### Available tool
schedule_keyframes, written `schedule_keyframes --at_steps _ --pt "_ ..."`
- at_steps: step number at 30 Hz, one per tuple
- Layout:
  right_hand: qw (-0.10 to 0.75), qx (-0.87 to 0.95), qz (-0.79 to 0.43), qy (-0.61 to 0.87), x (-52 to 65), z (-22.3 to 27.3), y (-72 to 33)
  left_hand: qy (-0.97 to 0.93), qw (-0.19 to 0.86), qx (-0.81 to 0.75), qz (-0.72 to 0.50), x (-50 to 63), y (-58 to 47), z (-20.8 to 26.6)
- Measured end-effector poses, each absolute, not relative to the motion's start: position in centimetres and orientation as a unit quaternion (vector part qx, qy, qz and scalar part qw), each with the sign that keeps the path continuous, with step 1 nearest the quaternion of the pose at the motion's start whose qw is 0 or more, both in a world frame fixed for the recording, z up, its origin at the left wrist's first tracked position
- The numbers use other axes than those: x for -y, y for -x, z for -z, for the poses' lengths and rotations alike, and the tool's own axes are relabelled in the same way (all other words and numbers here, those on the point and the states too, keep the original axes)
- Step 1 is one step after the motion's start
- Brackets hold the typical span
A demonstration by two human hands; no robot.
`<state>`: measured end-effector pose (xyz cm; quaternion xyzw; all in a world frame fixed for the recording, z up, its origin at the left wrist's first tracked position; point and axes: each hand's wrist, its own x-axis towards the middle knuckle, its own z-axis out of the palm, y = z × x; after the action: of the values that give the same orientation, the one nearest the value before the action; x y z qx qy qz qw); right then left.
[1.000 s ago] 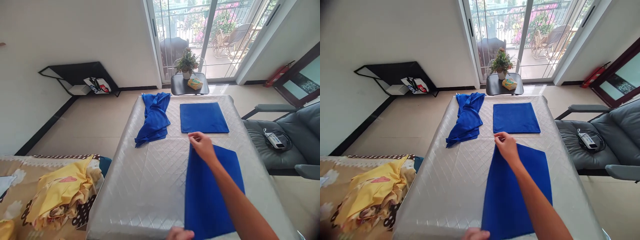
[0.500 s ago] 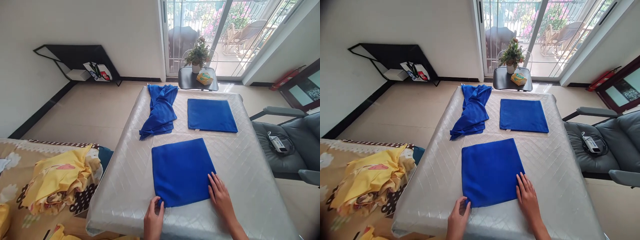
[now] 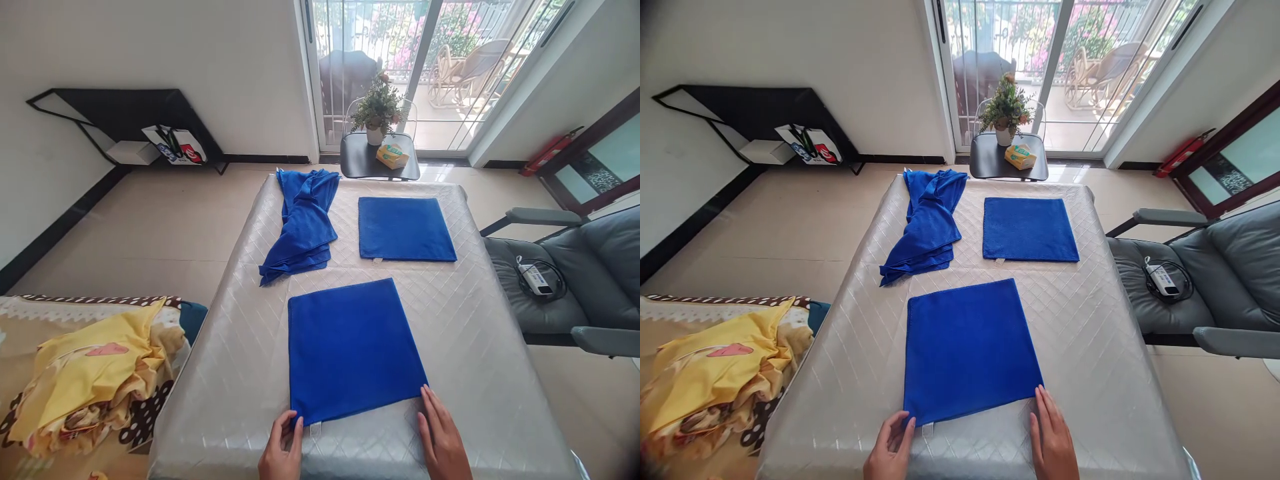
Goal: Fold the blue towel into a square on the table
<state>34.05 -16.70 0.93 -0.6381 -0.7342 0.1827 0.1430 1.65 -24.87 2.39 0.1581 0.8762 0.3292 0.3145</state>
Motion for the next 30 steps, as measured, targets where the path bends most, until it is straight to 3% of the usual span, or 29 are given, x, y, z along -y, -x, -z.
schedule_keyframes --at_steps 5,19,23,30 --pt "0.161 0.534 -0.296 0.775 13.1 -3.1 -34.9 -0.119 0.368 -0.859 -0.335 25.1 -0.9 -1.6" --pt "0.039 0.466 -0.395 0.791 13.1 -4.8 -36.7 -0.110 0.394 -0.824 -0.391 23.7 -2.1 -2.5" --pt "0.005 0.460 -0.389 0.798 14.9 -5.0 -38.5 -0.155 0.354 -0.841 -0.380 24.1 -3.1 -2.5" --pt "0.181 0.557 -0.328 0.741 5.8 -5.7 -36.5 -0.277 0.322 -0.847 -0.319 25.4 -1.8 -2.4"
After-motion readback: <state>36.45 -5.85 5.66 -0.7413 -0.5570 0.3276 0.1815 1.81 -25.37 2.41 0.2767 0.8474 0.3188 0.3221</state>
